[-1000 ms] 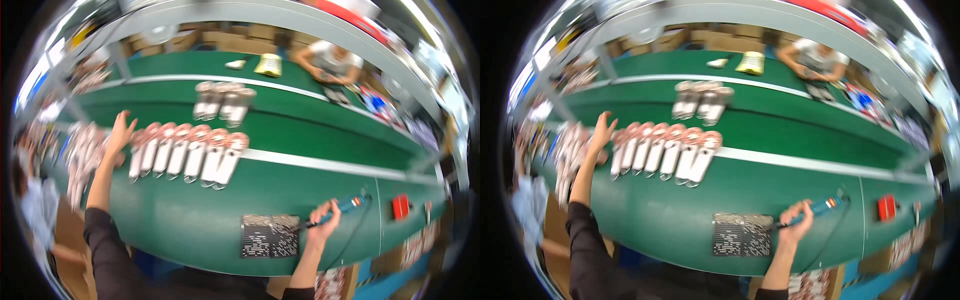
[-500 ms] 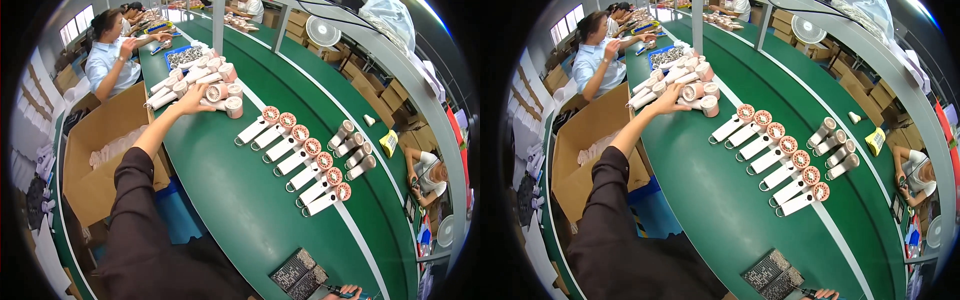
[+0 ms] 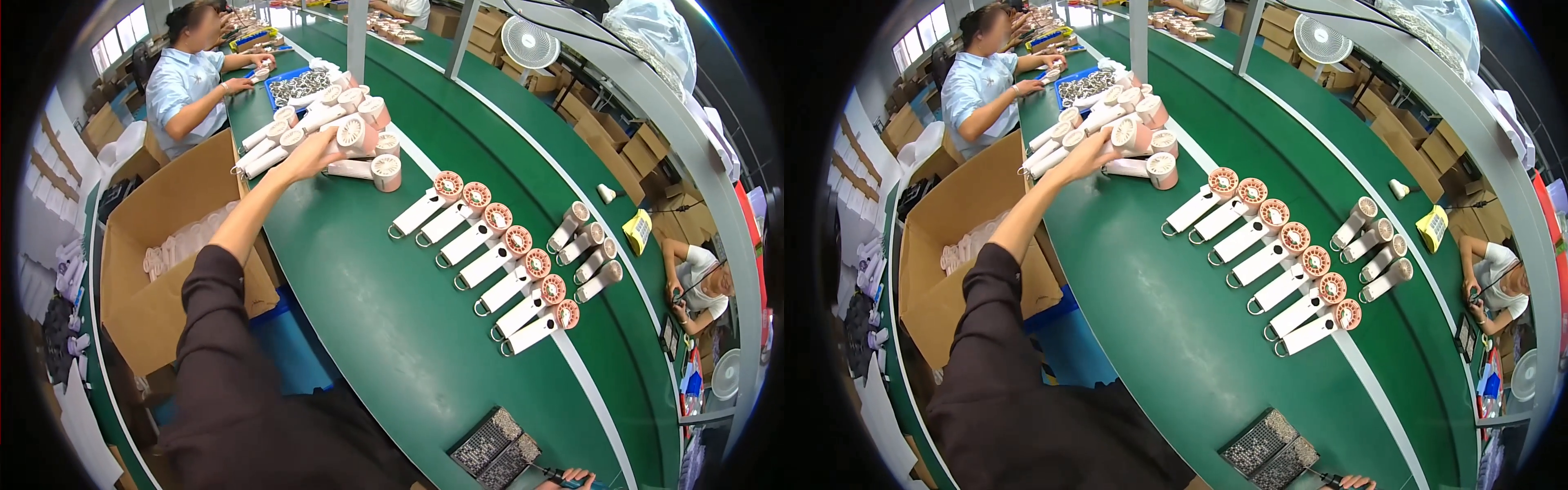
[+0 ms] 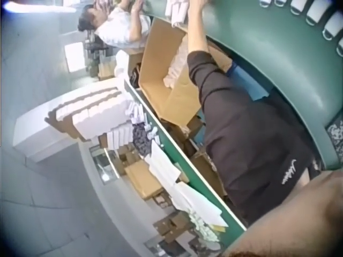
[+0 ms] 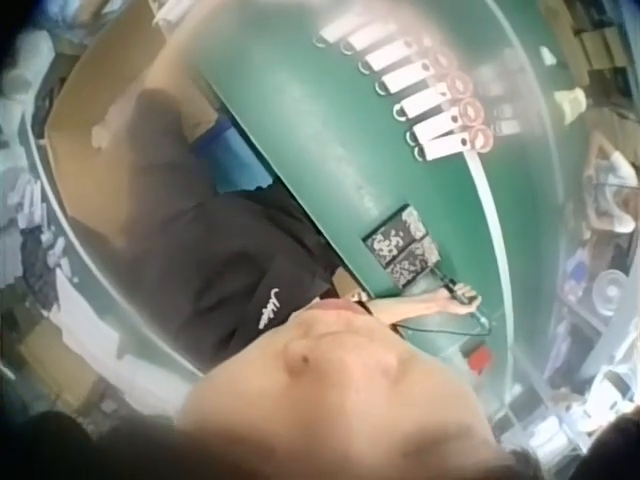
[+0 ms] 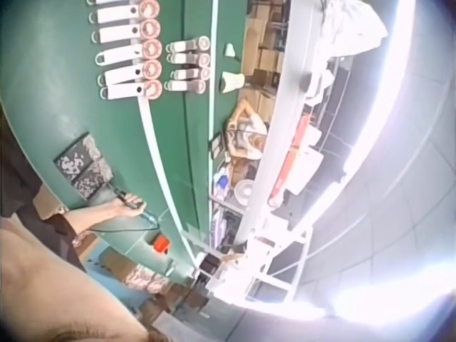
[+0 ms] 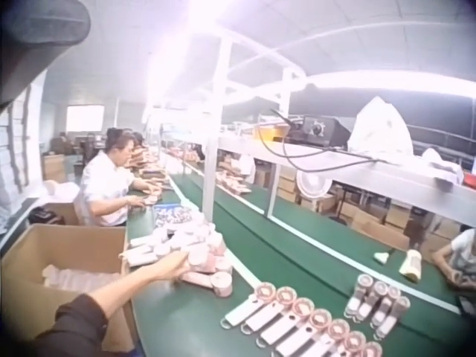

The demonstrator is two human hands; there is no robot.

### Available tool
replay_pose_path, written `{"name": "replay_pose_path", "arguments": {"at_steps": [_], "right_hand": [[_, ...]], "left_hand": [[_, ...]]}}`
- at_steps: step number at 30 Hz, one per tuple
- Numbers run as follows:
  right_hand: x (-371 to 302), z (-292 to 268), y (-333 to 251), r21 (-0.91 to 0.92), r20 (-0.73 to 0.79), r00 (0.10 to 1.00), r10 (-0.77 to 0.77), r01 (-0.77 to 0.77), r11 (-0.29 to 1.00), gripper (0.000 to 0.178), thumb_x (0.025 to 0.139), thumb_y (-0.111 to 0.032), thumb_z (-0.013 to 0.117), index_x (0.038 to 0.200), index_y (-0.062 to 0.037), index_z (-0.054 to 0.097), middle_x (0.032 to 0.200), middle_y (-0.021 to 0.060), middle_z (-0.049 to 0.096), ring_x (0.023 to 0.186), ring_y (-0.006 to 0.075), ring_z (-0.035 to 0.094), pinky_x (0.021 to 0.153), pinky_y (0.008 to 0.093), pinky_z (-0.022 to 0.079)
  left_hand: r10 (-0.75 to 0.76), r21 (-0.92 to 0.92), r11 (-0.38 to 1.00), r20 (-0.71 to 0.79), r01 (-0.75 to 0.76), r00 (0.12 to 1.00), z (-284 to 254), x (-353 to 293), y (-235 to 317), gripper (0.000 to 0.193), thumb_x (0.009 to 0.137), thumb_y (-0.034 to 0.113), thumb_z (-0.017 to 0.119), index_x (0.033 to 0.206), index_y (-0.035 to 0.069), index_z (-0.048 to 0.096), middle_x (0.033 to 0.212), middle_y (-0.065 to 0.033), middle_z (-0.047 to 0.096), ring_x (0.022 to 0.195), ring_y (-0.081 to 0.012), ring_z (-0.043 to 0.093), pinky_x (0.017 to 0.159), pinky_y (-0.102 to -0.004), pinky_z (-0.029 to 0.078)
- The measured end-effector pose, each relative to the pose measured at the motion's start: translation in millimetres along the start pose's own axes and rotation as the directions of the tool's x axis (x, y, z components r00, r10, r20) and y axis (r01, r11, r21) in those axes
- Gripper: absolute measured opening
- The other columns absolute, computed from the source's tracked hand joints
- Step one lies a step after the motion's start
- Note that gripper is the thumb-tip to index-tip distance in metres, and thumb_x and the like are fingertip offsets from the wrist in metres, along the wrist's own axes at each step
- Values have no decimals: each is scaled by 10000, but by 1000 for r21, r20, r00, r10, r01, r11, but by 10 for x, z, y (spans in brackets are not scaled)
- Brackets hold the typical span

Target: Assembling handheld portable fans using an electric screwdriver on a production line.

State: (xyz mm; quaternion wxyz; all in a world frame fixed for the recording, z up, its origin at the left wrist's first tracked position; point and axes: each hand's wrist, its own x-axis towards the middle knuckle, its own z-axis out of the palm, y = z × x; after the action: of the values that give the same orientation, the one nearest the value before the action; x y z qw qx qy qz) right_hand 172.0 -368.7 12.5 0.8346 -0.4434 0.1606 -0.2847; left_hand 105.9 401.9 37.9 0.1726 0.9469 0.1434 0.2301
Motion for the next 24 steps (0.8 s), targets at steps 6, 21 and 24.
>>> {"name": "replay_pose_path", "arguments": {"at_steps": [6, 21, 24], "right_hand": [[73, -58, 26, 31, -16, 1000, 7, -6, 1000, 229, 861, -227, 510, 671, -131, 428, 553, 6, 446, 401, 114, 356, 354, 251, 260], [170, -241, 67, 262, 127, 991, 39, -72, 962, 129, 923, -170, 460, 927, -43, 485, 630, -2, 344, 409, 65, 270, 332, 200, 260], [78, -114, 50, 269, 114, 992, 55, -85, 959, 140, 929, -167, 450, 960, -36, 487, 636, 0, 347, 417, 62, 283, 334, 201, 271]], "left_hand": [[188, 33, 979, 255, -203, 949, -46, -185, 333, 454, 773, 242, 696, 1129, 19, 524, 1080, -166, 570, 1034, -313, 538, 908, -400, 411], [220, 120, 950, 398, -288, 890, 385, -173, 492, 708, 703, 516, 705, 1214, 64, 515, 1157, -261, 412, 1092, -408, 403, 974, -457, 343], [188, 149, 956, 351, -253, 917, 486, -283, 479, 665, 709, 453, 722, 1207, 60, 522, 1177, -250, 416, 1090, -399, 414, 977, -442, 347]]}}
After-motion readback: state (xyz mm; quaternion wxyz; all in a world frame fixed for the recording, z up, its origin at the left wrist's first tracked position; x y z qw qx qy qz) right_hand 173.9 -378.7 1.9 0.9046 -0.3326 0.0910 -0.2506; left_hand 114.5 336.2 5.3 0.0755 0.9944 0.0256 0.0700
